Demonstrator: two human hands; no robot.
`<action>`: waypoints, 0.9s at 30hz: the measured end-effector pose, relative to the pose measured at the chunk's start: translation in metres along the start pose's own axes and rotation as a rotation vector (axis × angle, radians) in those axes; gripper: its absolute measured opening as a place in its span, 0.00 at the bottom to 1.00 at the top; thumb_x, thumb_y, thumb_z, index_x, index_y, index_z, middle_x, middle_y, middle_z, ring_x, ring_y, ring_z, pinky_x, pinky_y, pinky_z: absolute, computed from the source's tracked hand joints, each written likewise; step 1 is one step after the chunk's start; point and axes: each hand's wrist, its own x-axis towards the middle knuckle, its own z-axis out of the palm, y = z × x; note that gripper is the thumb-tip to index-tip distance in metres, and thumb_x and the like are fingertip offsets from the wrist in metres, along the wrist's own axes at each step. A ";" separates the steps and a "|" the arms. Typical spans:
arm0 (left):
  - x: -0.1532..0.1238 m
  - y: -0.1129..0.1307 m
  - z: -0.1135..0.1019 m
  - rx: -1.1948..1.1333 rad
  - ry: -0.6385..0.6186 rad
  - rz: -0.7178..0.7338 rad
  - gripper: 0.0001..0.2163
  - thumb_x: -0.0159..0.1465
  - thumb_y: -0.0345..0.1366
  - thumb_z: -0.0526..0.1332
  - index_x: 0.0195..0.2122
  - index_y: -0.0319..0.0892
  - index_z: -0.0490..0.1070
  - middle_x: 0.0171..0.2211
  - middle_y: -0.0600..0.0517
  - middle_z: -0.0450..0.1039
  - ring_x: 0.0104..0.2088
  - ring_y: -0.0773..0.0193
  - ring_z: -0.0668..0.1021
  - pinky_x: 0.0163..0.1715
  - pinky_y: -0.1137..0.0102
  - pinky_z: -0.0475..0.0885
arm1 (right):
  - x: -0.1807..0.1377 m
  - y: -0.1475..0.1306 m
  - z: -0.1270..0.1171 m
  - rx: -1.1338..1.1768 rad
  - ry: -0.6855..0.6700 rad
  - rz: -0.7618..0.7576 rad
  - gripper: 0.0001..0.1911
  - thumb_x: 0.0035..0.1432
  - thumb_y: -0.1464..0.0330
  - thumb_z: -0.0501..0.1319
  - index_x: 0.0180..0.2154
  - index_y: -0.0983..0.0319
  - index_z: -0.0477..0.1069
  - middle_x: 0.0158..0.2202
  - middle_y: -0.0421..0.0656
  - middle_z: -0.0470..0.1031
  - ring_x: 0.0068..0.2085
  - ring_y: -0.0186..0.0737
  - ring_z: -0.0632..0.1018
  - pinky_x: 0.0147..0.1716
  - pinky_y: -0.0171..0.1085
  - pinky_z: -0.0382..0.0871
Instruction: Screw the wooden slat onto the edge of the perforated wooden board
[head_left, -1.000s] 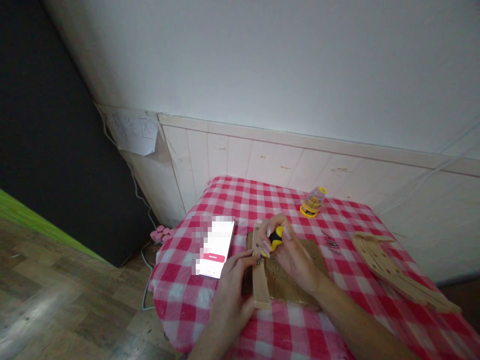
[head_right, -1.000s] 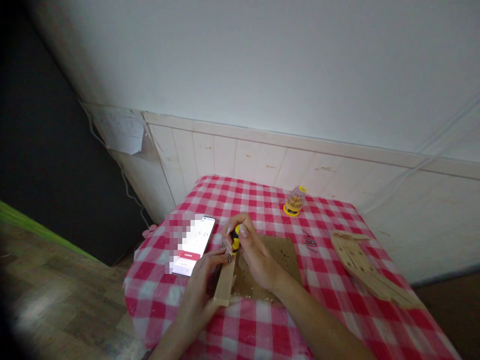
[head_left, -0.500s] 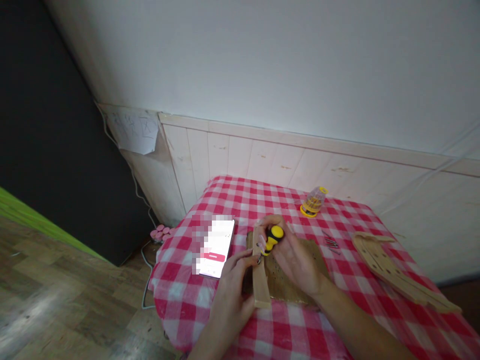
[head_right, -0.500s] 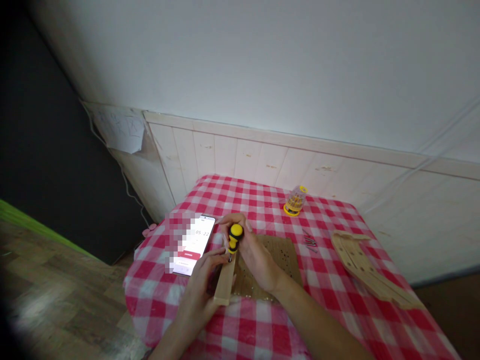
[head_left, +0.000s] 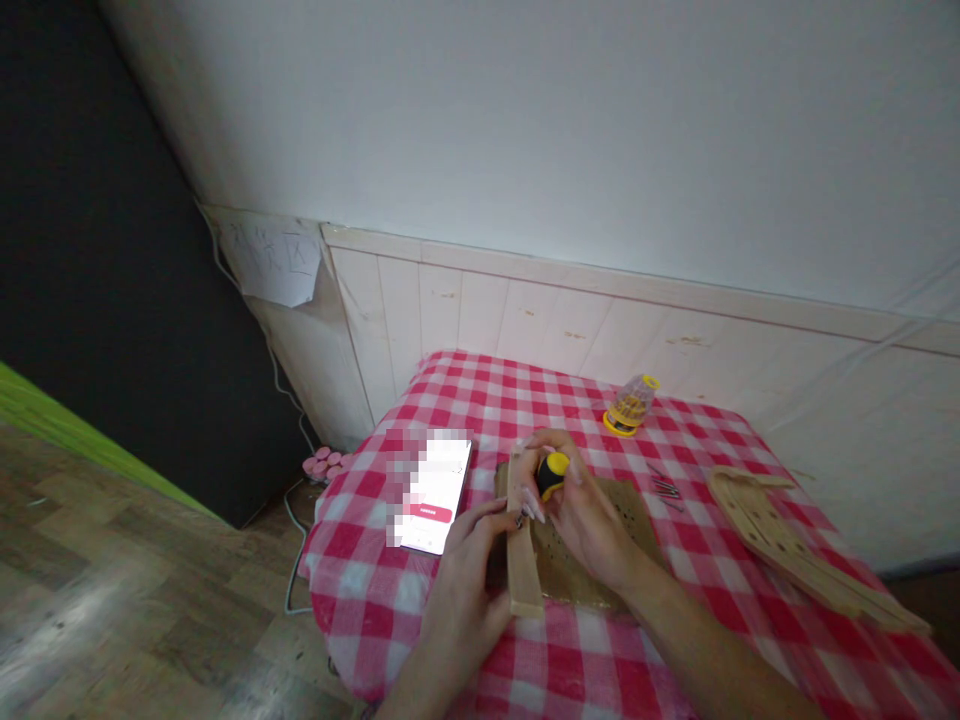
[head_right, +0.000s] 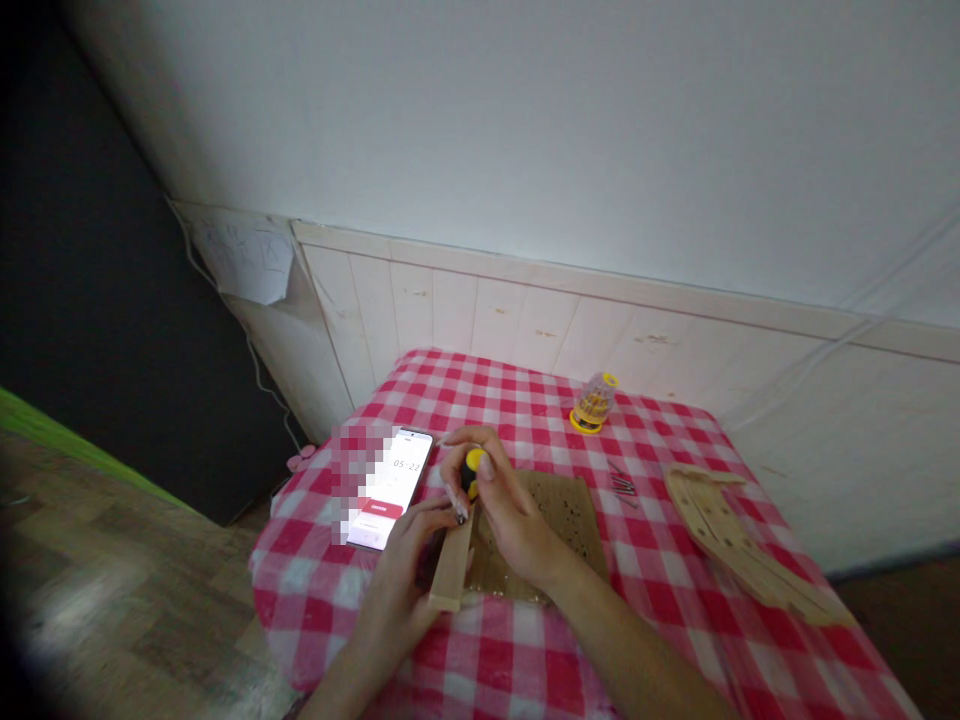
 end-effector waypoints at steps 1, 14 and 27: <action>0.000 0.000 0.000 0.003 0.001 0.002 0.20 0.59 0.27 0.65 0.53 0.48 0.73 0.56 0.43 0.74 0.56 0.46 0.78 0.54 0.54 0.76 | 0.000 0.000 0.000 0.010 0.008 0.020 0.20 0.72 0.47 0.53 0.43 0.55 0.69 0.30 0.37 0.66 0.29 0.38 0.65 0.32 0.39 0.67; -0.001 0.000 -0.001 -0.016 -0.026 -0.024 0.21 0.61 0.29 0.64 0.55 0.48 0.72 0.58 0.42 0.74 0.59 0.43 0.76 0.56 0.51 0.75 | -0.006 -0.002 -0.006 -0.137 -0.133 -0.002 0.09 0.73 0.55 0.58 0.46 0.50 0.61 0.38 0.38 0.71 0.35 0.39 0.71 0.39 0.41 0.70; -0.001 0.000 -0.001 -0.026 -0.035 -0.016 0.22 0.59 0.27 0.63 0.55 0.48 0.73 0.55 0.43 0.76 0.56 0.46 0.78 0.55 0.53 0.75 | -0.008 0.007 -0.010 -0.108 -0.104 0.045 0.19 0.72 0.48 0.53 0.48 0.54 0.71 0.36 0.41 0.69 0.36 0.42 0.70 0.40 0.43 0.69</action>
